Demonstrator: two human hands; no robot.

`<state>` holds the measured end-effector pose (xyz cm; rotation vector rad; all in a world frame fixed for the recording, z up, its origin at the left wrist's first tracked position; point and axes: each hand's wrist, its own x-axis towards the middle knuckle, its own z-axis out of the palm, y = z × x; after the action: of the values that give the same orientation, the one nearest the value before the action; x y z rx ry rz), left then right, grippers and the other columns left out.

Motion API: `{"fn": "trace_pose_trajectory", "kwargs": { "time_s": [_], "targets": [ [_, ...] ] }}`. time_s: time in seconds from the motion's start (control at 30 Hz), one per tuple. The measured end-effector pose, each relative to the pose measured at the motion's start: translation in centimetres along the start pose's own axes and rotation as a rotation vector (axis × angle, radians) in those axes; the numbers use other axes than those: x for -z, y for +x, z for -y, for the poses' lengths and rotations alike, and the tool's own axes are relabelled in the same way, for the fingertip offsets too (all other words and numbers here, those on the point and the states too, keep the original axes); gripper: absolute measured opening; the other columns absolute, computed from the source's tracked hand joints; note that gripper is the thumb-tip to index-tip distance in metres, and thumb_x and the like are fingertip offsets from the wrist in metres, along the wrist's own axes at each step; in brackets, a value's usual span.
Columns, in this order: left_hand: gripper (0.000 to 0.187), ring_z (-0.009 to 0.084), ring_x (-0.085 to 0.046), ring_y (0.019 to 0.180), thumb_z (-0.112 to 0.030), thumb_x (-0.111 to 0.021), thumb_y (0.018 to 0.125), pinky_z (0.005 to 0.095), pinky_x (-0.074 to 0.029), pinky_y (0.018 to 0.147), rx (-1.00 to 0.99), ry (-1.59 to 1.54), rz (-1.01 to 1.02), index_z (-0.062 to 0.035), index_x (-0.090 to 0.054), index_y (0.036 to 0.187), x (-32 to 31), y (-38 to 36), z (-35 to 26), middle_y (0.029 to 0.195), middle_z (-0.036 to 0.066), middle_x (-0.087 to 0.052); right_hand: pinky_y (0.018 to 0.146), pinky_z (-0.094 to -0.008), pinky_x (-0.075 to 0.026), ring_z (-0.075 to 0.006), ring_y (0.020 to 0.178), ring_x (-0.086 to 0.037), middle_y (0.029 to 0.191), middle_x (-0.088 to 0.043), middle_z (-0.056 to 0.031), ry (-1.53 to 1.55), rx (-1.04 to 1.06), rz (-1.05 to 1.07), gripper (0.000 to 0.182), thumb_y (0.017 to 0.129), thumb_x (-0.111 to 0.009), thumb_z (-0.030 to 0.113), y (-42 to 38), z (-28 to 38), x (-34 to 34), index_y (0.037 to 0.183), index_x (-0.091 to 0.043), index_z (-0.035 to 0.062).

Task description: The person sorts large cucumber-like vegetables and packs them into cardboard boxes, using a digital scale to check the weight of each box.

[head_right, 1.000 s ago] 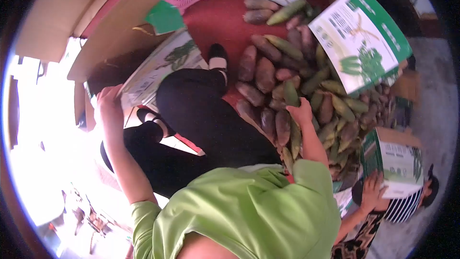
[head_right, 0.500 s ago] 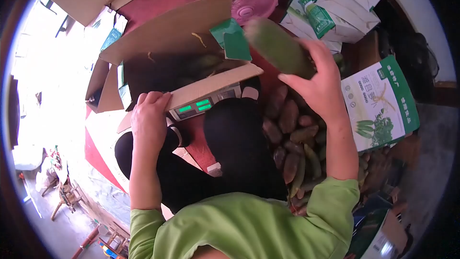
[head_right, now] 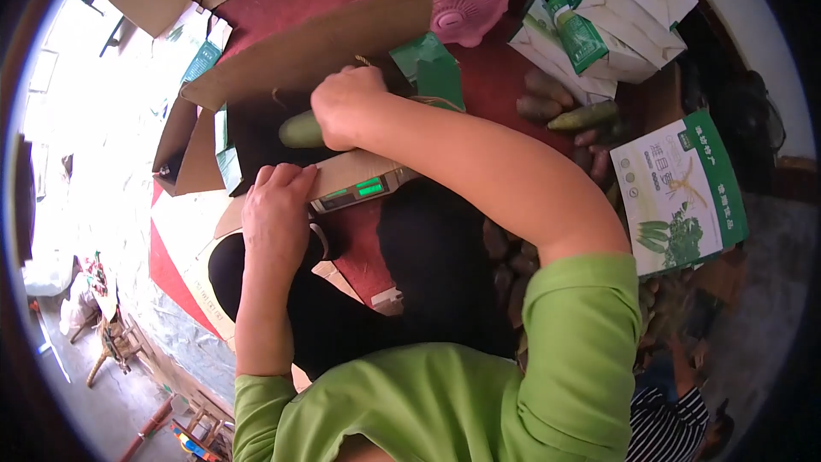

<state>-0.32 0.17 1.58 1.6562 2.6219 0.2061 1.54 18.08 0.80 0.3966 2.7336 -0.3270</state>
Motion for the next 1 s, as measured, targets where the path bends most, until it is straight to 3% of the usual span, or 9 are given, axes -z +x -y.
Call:
{"fn": "trace_pose_trajectory", "kwargs": {
  "time_s": [0.07,0.2,0.27,0.4,0.53,0.67,0.8,0.87,1.0],
  "targets": [
    [0.025,0.0233,-0.055,0.089,-0.006,-0.054,0.074,0.0351,-0.046,0.072,-0.011,0.006,-0.004,-0.0119,-0.064,0.097,-0.4,0.1,0.3,0.087,0.004,-0.057,0.085,-0.0397,-0.048,-0.0284,0.107,-0.055,0.108,-0.060,-0.0128,0.014,0.022,0.086,0.041,0.069,-0.068,0.019,1.5,0.7,-0.2,0.106,-0.061,0.0037],
    [0.027,0.0247,-0.056,0.090,-0.004,-0.053,0.075,0.0361,-0.048,0.074,-0.031,0.029,-0.019,-0.0125,-0.065,0.097,-0.1,0.4,0.3,0.089,0.004,-0.060,0.087,-0.0416,-0.047,-0.0313,0.100,-0.060,0.103,-0.064,-0.0133,0.133,0.227,-0.472,0.050,0.072,-0.070,0.026,1.9,0.1,-2.4,0.117,-0.055,0.0078],
    [0.029,0.0254,-0.058,0.088,-0.004,-0.053,0.075,0.0367,-0.049,0.075,-0.019,0.038,-0.024,-0.0127,-0.067,0.099,-0.2,0.5,0.2,0.089,0.004,-0.062,0.087,-0.0400,-0.047,-0.0309,0.097,-0.061,0.104,-0.064,-0.0152,0.300,0.271,-0.317,0.049,0.073,-0.069,0.025,-0.1,-0.6,0.6,0.116,-0.056,0.0054],
    [0.035,0.0260,-0.057,0.088,0.003,-0.055,0.071,0.0369,-0.048,0.075,-0.026,-0.009,-0.042,-0.0114,-0.067,0.100,0.3,0.6,-0.4,0.088,0.006,-0.062,0.079,-0.0327,-0.050,-0.0235,0.087,-0.065,0.097,-0.067,-0.0138,0.536,0.276,-0.609,0.040,0.076,-0.067,0.022,-7.2,-5.1,2.3,0.111,-0.061,0.0032],
    [0.032,0.0242,-0.057,0.092,0.001,-0.054,0.077,0.0369,-0.048,0.076,0.038,0.005,-0.016,-0.0123,-0.067,0.103,0.1,0.6,-0.4,0.092,0.004,-0.062,0.070,-0.0274,-0.050,-0.0180,0.078,-0.065,0.090,-0.067,-0.0127,0.864,0.051,-0.806,0.030,0.078,-0.066,0.016,-15.2,-9.2,-0.4,0.103,-0.063,0.0010],
    [0.032,0.0244,-0.058,0.095,-0.004,-0.048,0.081,0.0359,-0.047,0.080,0.059,0.065,0.061,-0.0114,-0.067,0.106,0.6,0.9,-0.7,0.098,0.006,-0.063,0.076,-0.0271,-0.049,-0.0136,0.081,-0.061,0.092,-0.066,-0.0071,0.923,-0.352,-0.882,0.026,0.081,-0.063,0.009,-19.7,-11.5,-11.7,0.106,-0.062,0.0017],
    [0.031,0.0262,-0.058,0.096,-0.009,-0.047,0.082,0.0375,-0.046,0.083,0.030,0.042,0.052,-0.0108,-0.066,0.107,0.1,1.0,-0.5,0.099,0.008,-0.062,0.078,-0.0338,-0.049,-0.0277,0.087,-0.063,0.096,-0.064,-0.0122,0.661,-0.611,-0.627,0.024,0.078,-0.062,0.010,-24.0,-12.5,-24.3,0.102,-0.063,0.0058],
    [0.031,0.0272,-0.057,0.097,-0.012,-0.045,0.084,0.0379,-0.046,0.083,-0.020,0.043,0.047,-0.0109,-0.065,0.107,-0.2,1.0,0.3,0.099,0.009,-0.062,0.082,-0.0436,-0.046,-0.0336,0.096,-0.058,0.099,-0.063,-0.0148,0.636,-0.801,-0.547,0.022,0.077,-0.059,0.015,-26.9,-12.0,-26.9,0.098,-0.063,0.0092],
    [0.031,0.0275,-0.058,0.097,-0.011,-0.045,0.084,0.0375,-0.046,0.083,-0.024,0.073,0.037,-0.0107,-0.065,0.107,-0.6,1.2,0.4,0.099,0.008,-0.062,0.079,-0.0413,-0.048,-0.0335,0.093,-0.059,0.098,-0.062,-0.0135,0.479,-1.018,-0.571,0.025,0.076,-0.060,0.013,-32.5,-15.0,-31.2,0.100,-0.062,0.0083]
  ]
}}
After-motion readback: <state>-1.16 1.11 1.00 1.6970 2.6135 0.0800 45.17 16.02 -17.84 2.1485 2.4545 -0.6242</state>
